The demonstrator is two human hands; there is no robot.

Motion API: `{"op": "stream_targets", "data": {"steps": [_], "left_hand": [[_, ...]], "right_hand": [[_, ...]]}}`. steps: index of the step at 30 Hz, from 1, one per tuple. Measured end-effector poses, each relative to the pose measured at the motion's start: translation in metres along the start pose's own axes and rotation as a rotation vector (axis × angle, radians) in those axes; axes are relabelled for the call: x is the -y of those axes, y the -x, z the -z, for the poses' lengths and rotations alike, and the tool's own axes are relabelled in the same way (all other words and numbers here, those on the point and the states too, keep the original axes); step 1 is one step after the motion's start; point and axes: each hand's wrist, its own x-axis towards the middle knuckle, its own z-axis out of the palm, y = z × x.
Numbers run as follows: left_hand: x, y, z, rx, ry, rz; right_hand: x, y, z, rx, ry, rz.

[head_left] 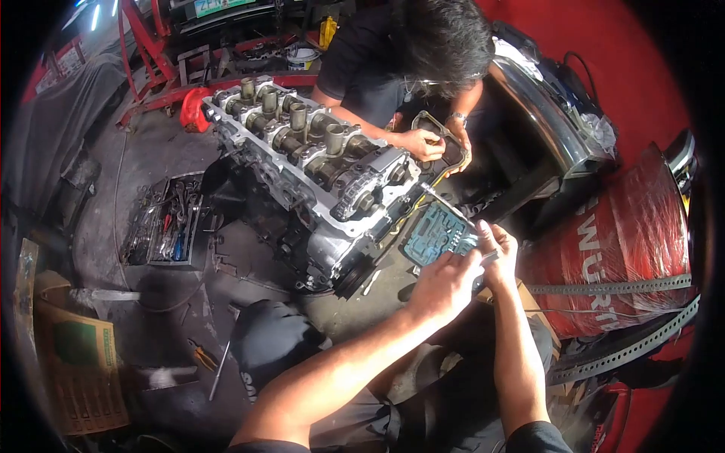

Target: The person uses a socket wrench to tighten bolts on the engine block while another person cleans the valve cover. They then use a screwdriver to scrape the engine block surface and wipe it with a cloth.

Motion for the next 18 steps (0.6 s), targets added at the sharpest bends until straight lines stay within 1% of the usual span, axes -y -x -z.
{"op": "stream_targets", "data": {"steps": [1, 2, 4, 5, 6, 8, 9, 11, 12, 15, 18], "left_hand": [[0.001, 0.005, 0.003, 0.045, -0.021, 0.056], [0.002, 0.009, 0.006, 0.049, -0.022, 0.080], [0.003, 0.014, 0.012, 0.058, -0.019, 0.132], [0.003, 0.015, 0.014, 0.057, 0.003, 0.142], [0.003, 0.015, 0.016, 0.066, 0.009, 0.145], [0.004, 0.018, 0.017, 0.084, 0.019, 0.153], [0.007, 0.021, 0.015, 0.042, 0.040, 0.117], [0.010, 0.025, 0.012, 0.077, 0.035, 0.131], [0.011, 0.027, 0.013, 0.094, 0.032, 0.142], [0.014, 0.033, 0.014, 0.080, 0.043, 0.175], [0.018, 0.039, 0.016, 0.114, 0.007, 0.224]], "right_hand": [[0.000, 0.005, 0.003, -0.044, -0.018, 0.004], [0.001, 0.009, 0.004, -0.086, -0.037, 0.012], [0.000, 0.013, 0.004, -0.087, -0.038, -0.047], [-0.002, 0.014, 0.005, -0.049, 0.006, -0.042], [0.010, 0.019, -0.001, -0.057, 0.112, -0.018], [0.000, 0.018, -0.008, -0.070, 0.110, 0.101], [-0.002, 0.018, -0.010, -0.066, 0.100, 0.118], [0.000, 0.019, -0.011, -0.072, 0.169, 0.138], [0.001, 0.019, -0.011, -0.076, 0.212, 0.140], [0.003, 0.016, -0.007, -0.045, 0.219, 0.075], [0.006, 0.016, -0.005, -0.025, 0.243, 0.049]]}}
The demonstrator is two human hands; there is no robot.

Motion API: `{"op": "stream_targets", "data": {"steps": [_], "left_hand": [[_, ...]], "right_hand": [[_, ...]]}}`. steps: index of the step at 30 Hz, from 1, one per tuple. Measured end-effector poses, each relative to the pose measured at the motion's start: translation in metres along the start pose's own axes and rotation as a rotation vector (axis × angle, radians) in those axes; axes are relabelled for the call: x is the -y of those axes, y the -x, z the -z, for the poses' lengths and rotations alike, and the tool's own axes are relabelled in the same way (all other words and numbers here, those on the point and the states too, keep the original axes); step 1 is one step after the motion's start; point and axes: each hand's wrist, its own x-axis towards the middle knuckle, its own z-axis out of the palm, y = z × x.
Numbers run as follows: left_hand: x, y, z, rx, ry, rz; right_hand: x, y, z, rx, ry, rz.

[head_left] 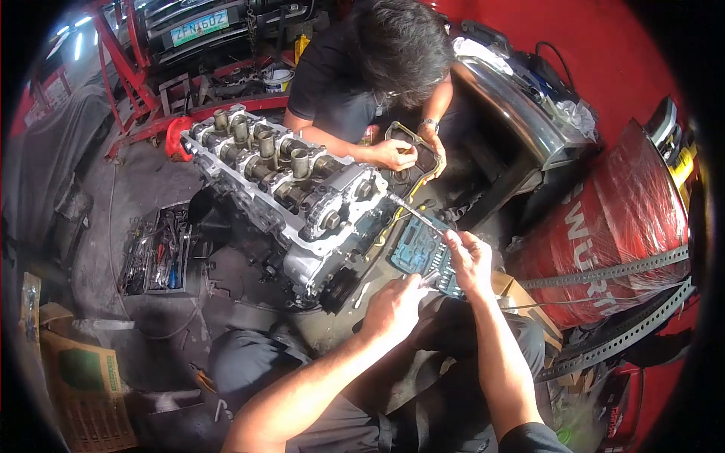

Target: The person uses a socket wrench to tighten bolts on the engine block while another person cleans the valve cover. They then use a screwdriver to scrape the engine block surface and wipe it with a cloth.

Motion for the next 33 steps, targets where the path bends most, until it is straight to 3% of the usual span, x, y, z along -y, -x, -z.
{"op": "stream_targets", "data": {"steps": [6, 8, 10, 13, 18, 19, 24, 28, 33], "left_hand": [[0.007, 0.000, 0.002, 0.005, -0.004, 0.000], [0.006, -0.001, 0.003, 0.007, 0.005, 0.020], [0.006, 0.004, 0.000, 0.036, 0.033, 0.099], [0.013, 0.006, -0.008, 0.101, 0.056, 0.262], [0.024, 0.018, -0.046, 0.162, 0.088, 0.391], [0.031, 0.020, -0.061, 0.066, 0.142, 0.351], [0.022, 0.009, -0.072, 0.135, 0.182, 0.437], [0.030, 0.013, -0.091, -0.025, 0.222, 0.319], [0.032, 0.003, -0.095, -0.024, 0.388, 0.379]], "right_hand": [[0.010, 0.002, -0.012, -0.031, 0.019, 0.107], [0.003, -0.002, -0.018, -0.094, 0.016, 0.260], [0.014, -0.001, -0.016, -0.001, -0.289, -0.126], [0.014, -0.015, -0.007, 0.166, -0.484, -0.265], [0.014, -0.020, -0.005, 0.193, -0.633, -0.419], [0.014, -0.020, -0.004, 0.202, -0.650, -0.422], [0.013, -0.021, -0.004, 0.230, -0.693, -0.437], [0.014, -0.020, -0.003, 0.251, -0.718, -0.443], [0.010, -0.022, -0.002, 0.283, -0.747, -0.445]]}}
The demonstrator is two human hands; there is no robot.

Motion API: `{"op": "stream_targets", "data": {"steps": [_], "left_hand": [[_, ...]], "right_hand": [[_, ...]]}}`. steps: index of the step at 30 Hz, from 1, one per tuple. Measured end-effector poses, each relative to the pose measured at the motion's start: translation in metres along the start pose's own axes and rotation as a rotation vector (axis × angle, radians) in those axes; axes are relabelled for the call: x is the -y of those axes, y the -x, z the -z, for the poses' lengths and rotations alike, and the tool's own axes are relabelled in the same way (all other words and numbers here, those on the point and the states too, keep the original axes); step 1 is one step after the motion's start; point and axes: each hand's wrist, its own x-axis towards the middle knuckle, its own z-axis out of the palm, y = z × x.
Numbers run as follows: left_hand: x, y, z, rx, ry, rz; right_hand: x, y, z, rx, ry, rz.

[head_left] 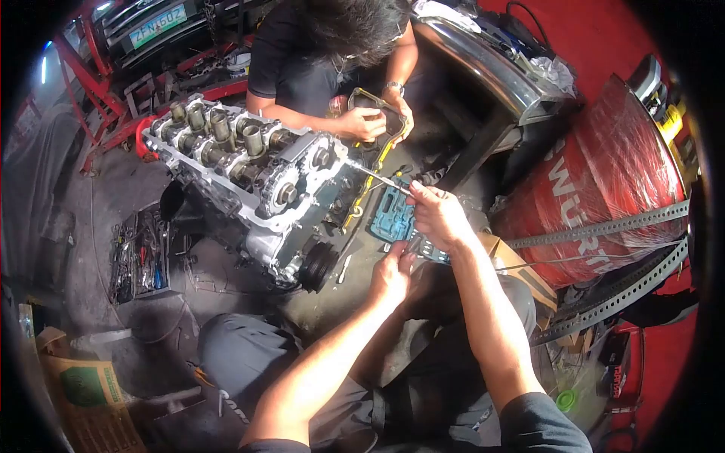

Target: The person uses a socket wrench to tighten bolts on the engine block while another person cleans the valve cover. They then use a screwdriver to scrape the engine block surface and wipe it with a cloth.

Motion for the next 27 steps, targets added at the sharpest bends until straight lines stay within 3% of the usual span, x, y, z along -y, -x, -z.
{"op": "stream_targets", "data": {"steps": [5, 6, 8, 9, 12, 14, 17, 20, 23, 24, 27], "left_hand": [[0.018, -0.011, -0.019, -0.022, 0.403, 0.053], [0.011, -0.010, -0.018, -0.011, 0.475, 0.082], [-0.001, -0.009, -0.013, 0.024, 0.495, 0.160], [-0.004, -0.008, -0.010, 0.034, 0.451, 0.150], [-0.004, -0.006, -0.009, 0.015, 0.342, 0.113], [0.015, -0.005, -0.017, -0.066, 0.296, 0.085], [-0.011, 0.005, -0.003, 0.080, 0.218, 0.117], [0.003, 0.008, -0.004, 0.101, 0.155, 0.111], [0.018, 0.011, -0.017, 0.018, 0.479, -0.012], [0.011, 0.012, -0.008, 0.105, 0.459, 0.077], [0.015, 0.011, -0.008, 0.160, 0.792, 0.298]], "right_hand": [[-0.011, 0.002, -0.006, -0.108, 0.115, 0.100], [-0.011, 0.005, -0.005, -0.151, 0.442, 0.241], [-0.014, 0.008, -0.010, -0.244, 0.492, 0.320], [-0.015, 0.010, -0.014, -0.305, 0.489, 0.322], [-0.030, 0.003, -0.012, -0.284, 0.031, 0.141], [-0.023, 0.005, -0.015, -0.296, 0.051, 0.115], [-0.024, 0.001, -0.012, -0.288, 0.023, 0.095], [-0.024, 0.000, -0.014, -0.264, -0.026, 0.093], [-0.024, 0.004, -0.014, -0.253, -0.059, 0.069], [-0.024, 0.004, -0.014, -0.253, -0.058, 0.064], [-0.022, 0.004, -0.017, -0.258, -0.064, 0.062]]}}
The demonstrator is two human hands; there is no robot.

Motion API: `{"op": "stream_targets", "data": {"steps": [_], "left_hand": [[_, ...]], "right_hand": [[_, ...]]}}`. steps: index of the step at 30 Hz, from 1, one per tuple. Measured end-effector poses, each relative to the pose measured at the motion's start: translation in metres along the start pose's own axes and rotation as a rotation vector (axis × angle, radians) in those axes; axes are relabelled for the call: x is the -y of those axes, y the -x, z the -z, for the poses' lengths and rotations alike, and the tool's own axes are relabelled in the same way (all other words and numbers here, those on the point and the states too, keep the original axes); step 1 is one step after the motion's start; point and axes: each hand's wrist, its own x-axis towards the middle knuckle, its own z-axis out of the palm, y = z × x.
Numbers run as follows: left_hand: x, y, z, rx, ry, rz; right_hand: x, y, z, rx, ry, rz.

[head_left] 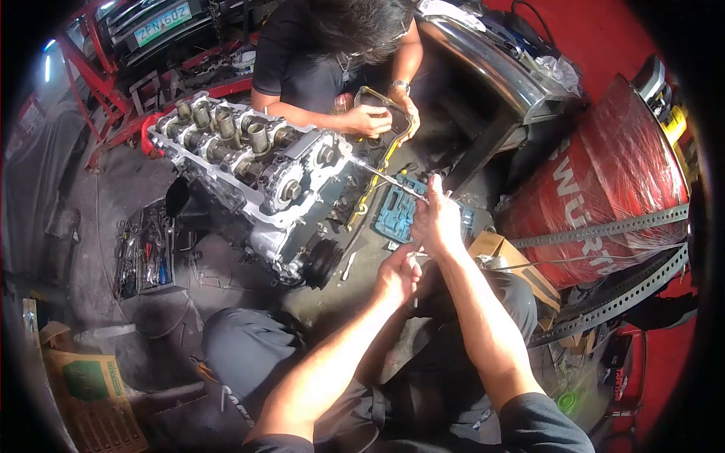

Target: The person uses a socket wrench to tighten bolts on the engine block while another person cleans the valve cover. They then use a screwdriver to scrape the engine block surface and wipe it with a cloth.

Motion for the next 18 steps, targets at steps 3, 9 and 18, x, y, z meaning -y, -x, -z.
{"op": "stream_targets", "data": {"steps": [3, 9, 18], "left_hand": [[0.009, -0.010, 0.006, -0.073, -0.360, -0.121], [0.043, -0.007, 0.081, -0.233, -0.987, -0.181], [0.160, 0.087, 0.153, 0.725, -1.907, 0.210]], "right_hand": [[-0.001, 0.000, 0.000, 0.000, -0.005, -0.016], [-0.015, -0.033, 0.014, 0.013, 0.258, 0.296], [-0.004, -0.007, 0.003, 0.007, 0.055, 0.026]]}}
